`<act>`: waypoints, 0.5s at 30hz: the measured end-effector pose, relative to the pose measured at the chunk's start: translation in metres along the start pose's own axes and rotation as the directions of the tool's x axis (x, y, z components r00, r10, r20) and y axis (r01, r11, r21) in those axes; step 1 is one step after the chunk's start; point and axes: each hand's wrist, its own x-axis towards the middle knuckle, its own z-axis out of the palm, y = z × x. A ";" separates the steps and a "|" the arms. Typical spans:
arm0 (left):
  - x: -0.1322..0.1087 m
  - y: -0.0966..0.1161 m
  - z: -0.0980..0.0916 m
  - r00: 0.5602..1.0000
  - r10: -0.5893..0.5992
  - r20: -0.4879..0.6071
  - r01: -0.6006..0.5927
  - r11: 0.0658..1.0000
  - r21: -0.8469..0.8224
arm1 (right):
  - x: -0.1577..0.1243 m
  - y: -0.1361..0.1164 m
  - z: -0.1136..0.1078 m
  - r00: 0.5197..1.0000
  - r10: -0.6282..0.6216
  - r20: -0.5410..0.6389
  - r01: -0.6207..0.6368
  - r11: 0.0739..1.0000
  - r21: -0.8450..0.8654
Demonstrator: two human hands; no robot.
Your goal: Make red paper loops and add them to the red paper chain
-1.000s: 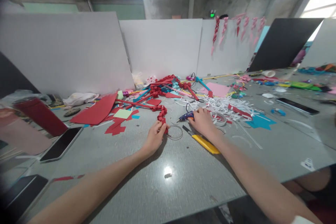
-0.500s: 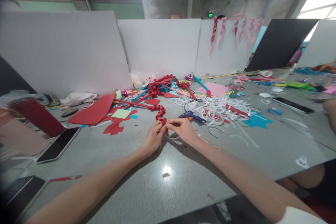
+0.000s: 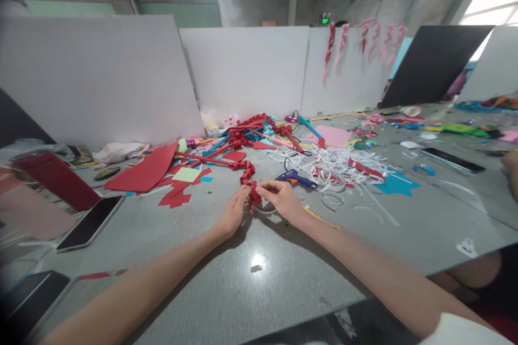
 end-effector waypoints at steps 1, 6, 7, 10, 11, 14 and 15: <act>0.001 -0.002 0.000 0.999 -0.040 -0.010 0.039 0.998 -0.049 | 0.000 -0.001 0.000 1.000 0.004 -0.003 -0.004 1.000 0.004; 0.005 -0.004 0.001 0.985 -0.147 -0.088 0.121 0.961 -0.247 | -0.002 -0.001 0.001 0.999 0.044 0.002 -0.044 0.999 0.013; 0.005 -0.003 0.001 0.984 -0.145 -0.099 0.113 0.954 -0.277 | -0.001 -0.001 0.001 0.999 0.046 0.003 -0.046 0.999 0.010; 0.007 -0.002 0.000 0.981 -0.152 -0.123 0.103 0.937 -0.334 | -0.001 0.001 0.001 0.999 0.035 0.004 -0.035 0.999 -0.004; 0.008 -0.002 -0.001 0.978 -0.167 -0.122 0.116 0.932 -0.344 | -0.001 0.001 0.001 0.999 0.031 0.008 -0.031 0.999 -0.007; 0.010 -0.005 -0.005 0.968 -0.242 -0.069 0.200 0.905 -0.375 | -0.001 0.001 0.000 0.999 0.013 0.030 -0.012 1.000 -0.026; 0.011 -0.006 -0.006 0.963 -0.265 -0.045 0.228 0.895 -0.384 | -0.001 0.000 0.000 0.999 0.002 0.037 -0.001 0.999 -0.038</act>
